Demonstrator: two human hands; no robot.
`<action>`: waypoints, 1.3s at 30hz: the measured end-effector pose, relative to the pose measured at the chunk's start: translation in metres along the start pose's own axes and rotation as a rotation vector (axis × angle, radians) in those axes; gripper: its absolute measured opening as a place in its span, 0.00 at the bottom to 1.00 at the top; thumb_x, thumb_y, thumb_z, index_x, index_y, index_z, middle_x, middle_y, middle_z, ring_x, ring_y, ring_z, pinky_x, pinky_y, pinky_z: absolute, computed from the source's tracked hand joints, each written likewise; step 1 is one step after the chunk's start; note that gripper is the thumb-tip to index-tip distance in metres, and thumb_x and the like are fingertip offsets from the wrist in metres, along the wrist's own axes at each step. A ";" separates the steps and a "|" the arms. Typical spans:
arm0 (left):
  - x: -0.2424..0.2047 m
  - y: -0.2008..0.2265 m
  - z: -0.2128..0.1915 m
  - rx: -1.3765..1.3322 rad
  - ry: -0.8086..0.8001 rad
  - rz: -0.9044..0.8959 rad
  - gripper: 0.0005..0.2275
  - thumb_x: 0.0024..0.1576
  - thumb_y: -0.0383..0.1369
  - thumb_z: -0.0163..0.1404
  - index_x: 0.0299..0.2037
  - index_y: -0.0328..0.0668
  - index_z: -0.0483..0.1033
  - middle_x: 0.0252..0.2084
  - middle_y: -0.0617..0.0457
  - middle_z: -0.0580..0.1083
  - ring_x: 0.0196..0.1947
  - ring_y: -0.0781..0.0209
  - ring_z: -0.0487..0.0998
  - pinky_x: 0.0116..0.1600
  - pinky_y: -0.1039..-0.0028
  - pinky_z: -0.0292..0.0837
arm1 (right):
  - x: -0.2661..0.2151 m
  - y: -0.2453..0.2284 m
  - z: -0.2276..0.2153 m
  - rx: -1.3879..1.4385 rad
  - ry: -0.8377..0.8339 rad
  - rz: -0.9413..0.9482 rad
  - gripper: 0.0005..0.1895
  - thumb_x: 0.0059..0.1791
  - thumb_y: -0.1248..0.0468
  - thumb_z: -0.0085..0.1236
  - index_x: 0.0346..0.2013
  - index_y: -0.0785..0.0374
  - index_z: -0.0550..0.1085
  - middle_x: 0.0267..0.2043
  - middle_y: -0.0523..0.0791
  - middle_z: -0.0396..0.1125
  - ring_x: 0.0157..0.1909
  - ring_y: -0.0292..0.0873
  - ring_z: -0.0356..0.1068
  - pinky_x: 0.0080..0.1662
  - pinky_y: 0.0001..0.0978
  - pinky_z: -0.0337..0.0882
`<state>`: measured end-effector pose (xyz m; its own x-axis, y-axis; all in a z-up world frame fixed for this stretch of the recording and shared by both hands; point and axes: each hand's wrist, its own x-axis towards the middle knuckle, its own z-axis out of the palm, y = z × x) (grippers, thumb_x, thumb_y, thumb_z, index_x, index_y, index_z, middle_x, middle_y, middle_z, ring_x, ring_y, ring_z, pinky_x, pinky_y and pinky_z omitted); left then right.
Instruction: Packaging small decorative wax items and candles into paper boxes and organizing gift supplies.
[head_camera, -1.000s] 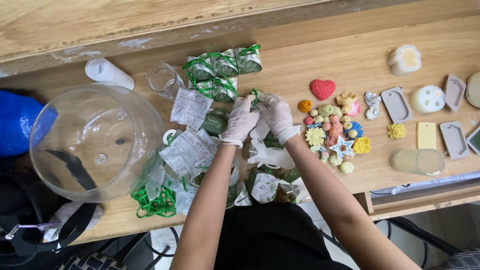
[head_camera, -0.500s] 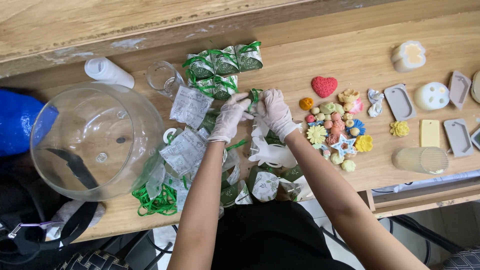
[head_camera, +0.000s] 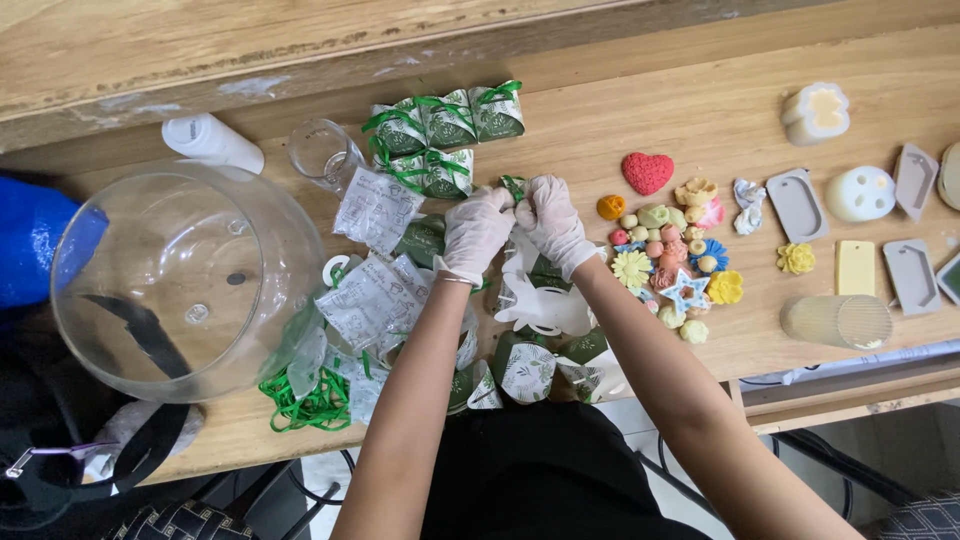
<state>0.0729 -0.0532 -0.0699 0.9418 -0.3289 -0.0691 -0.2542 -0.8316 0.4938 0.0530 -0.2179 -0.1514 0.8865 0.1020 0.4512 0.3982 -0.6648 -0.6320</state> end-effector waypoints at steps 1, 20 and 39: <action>0.002 -0.005 0.011 -0.001 -0.003 0.002 0.08 0.54 0.42 0.57 0.39 0.52 0.81 0.39 0.48 0.78 0.40 0.47 0.80 0.45 0.59 0.73 | -0.001 0.001 0.000 -0.002 0.001 0.003 0.15 0.44 0.71 0.56 0.44 0.62 0.65 0.40 0.52 0.62 0.46 0.58 0.61 0.52 0.48 0.64; 0.038 -0.041 0.027 -0.022 0.010 0.461 0.07 0.61 0.36 0.52 0.43 0.43 0.73 0.41 0.45 0.74 0.42 0.43 0.78 0.44 0.54 0.72 | -0.012 0.024 0.010 0.358 -0.080 0.306 0.05 0.50 0.72 0.51 0.39 0.62 0.68 0.32 0.42 0.58 0.33 0.36 0.59 0.36 0.31 0.65; 0.012 -0.027 0.059 -0.184 0.269 0.178 0.10 0.56 0.34 0.57 0.44 0.47 0.70 0.39 0.46 0.73 0.39 0.44 0.78 0.41 0.53 0.72 | -0.021 0.029 0.031 0.567 0.083 0.386 0.07 0.49 0.73 0.52 0.39 0.62 0.66 0.33 0.38 0.58 0.35 0.31 0.58 0.37 0.26 0.65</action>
<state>0.0783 -0.0607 -0.1349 0.9166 -0.3115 0.2508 -0.3990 -0.6696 0.6264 0.0533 -0.2164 -0.1993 0.9778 -0.1359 0.1598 0.1391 -0.1499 -0.9789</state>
